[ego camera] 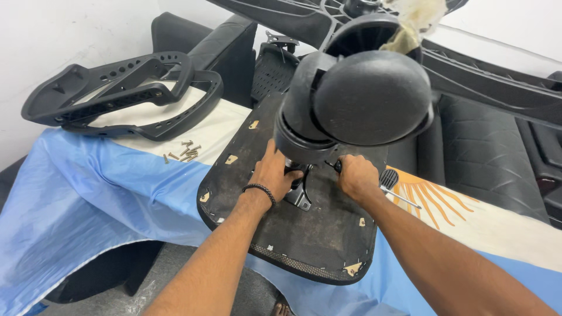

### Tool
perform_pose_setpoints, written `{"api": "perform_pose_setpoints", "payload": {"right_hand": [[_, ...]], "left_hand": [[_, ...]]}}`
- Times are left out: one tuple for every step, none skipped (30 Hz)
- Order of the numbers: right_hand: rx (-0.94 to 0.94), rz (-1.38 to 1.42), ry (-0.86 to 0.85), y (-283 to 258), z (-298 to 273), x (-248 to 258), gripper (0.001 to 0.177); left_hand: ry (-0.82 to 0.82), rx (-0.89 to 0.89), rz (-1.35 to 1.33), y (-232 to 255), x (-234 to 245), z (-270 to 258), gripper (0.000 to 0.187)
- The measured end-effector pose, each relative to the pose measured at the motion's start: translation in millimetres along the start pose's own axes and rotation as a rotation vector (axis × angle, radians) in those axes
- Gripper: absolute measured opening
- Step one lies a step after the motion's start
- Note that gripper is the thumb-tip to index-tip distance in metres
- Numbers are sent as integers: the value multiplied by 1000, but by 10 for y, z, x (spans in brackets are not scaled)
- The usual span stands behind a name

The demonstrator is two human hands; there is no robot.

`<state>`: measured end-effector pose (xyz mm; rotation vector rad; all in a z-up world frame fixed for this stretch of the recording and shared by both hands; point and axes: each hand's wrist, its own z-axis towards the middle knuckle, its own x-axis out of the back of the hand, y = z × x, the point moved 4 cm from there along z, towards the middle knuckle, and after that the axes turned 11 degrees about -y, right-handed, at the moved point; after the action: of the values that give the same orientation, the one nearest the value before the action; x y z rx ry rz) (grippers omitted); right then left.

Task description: The person uses a screwdriver to fasten screws into the underside of an office chair seat. They then lift the chair base and align it with the seat, inserting the central gas lift mechanism to connect the two parts.

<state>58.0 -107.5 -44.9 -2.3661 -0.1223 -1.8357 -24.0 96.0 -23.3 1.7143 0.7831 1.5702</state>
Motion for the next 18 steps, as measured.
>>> {"api": "perform_pose_setpoints", "payload": {"right_hand": [[-5,-8,-18,36,41,-45,24],[-12,-19,-33,87,91,-79,24],[-18,-30,-49,150,146,-115,23],[95,-73,71,171,183,-115,23],[213,-97,194,201,213,-117,23],[322,-101,318,221,250,-125,24],[333,-65,321,279,299,-186,24],[345,-32,333,337,364,-211,24],[350,-3,344,388,425,-233,24],[348,15,341,440,474,-266,24],[347,29,342,480,514,-298,24],[349,44,352,522,541,-312,24],[345,53,356,547,564,-330,24],[345,64,361,570,577,-344,25],[343,73,365,599,568,-356,25],[339,82,365,635,564,-343,25],[339,88,368,643,559,-330,25],[338,98,377,650,538,-314,26]], "left_hand": [[-12,28,12,-1,-2,3,69],[-23,53,21,9,-8,16,65],[-17,49,18,31,-18,26,65],[-17,44,18,52,-43,30,65],[-16,40,17,74,-72,37,66],[-18,31,30,97,-101,50,65],[-20,23,43,121,-130,66,65],[-17,15,51,146,-156,80,65],[-13,9,48,163,-183,81,64],[-9,4,44,172,-212,72,63],[-5,-1,40,179,-233,68,63],[-6,15,25,183,-240,75,63],[-7,31,10,184,-243,81,64],[-8,45,-6,180,-252,84,64],[-9,44,-2,182,-258,92,65],[-10,44,-2,195,-268,110,67],[-10,43,-2,208,-279,127,68],[-3,35,7,219,-293,131,69]]}}
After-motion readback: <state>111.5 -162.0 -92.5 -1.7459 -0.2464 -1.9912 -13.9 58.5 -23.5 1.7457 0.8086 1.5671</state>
